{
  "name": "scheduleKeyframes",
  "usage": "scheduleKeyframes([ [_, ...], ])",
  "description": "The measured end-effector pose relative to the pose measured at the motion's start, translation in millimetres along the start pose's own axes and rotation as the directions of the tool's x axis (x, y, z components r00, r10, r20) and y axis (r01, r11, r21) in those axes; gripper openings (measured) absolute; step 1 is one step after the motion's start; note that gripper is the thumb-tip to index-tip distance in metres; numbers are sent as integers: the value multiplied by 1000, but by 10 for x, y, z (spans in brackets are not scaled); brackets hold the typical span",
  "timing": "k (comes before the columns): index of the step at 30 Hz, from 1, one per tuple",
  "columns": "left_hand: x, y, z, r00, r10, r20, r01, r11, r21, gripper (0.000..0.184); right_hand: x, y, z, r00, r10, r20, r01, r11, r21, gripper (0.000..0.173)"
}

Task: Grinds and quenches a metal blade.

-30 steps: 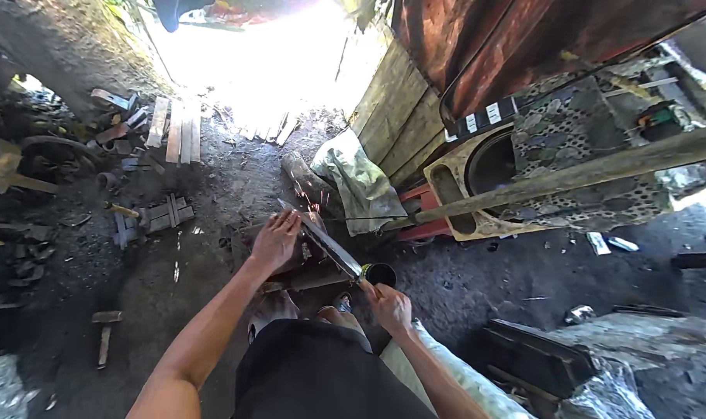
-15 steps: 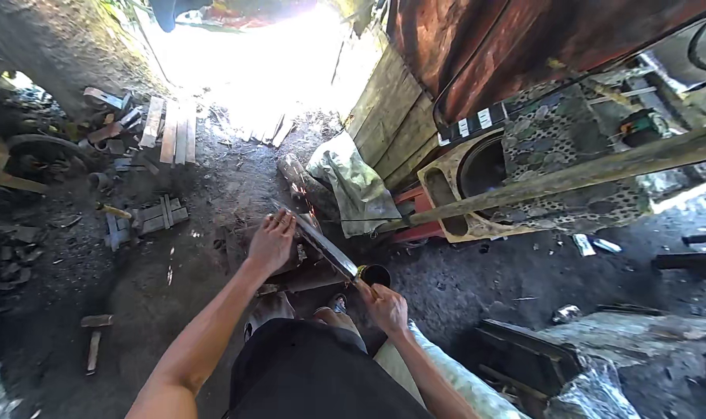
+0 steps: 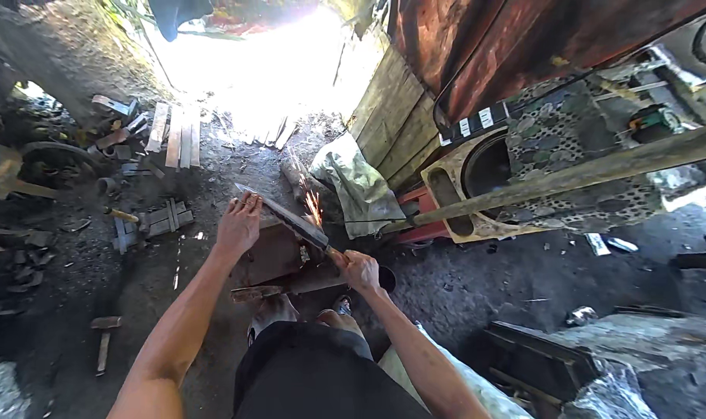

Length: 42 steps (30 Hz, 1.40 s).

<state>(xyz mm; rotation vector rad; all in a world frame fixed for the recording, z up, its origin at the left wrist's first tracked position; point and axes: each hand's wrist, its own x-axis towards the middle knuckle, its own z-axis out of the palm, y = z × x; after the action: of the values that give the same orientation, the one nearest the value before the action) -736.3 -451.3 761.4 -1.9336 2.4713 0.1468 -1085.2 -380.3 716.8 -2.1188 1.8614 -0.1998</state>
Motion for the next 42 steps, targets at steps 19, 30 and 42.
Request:
scheduleKeyframes([
  [19, -83, 262, 196, 999, 34, 1, -34, 999, -43, 55, -154, 262, -168, 999, 6, 44, -6, 1000, -7, 72],
  [30, -173, 756, 131, 987, 138, 81, -127, 983, -132, 60, -739, 679, -409, 990, 107, 89, -101, 993, -63, 74],
  [42, -393, 1019, -689, 892, 170, -418, -313, 900, -302, 51, -1323, 918, -1208, 934, 268, 235, -354, 776, 522, 72],
])
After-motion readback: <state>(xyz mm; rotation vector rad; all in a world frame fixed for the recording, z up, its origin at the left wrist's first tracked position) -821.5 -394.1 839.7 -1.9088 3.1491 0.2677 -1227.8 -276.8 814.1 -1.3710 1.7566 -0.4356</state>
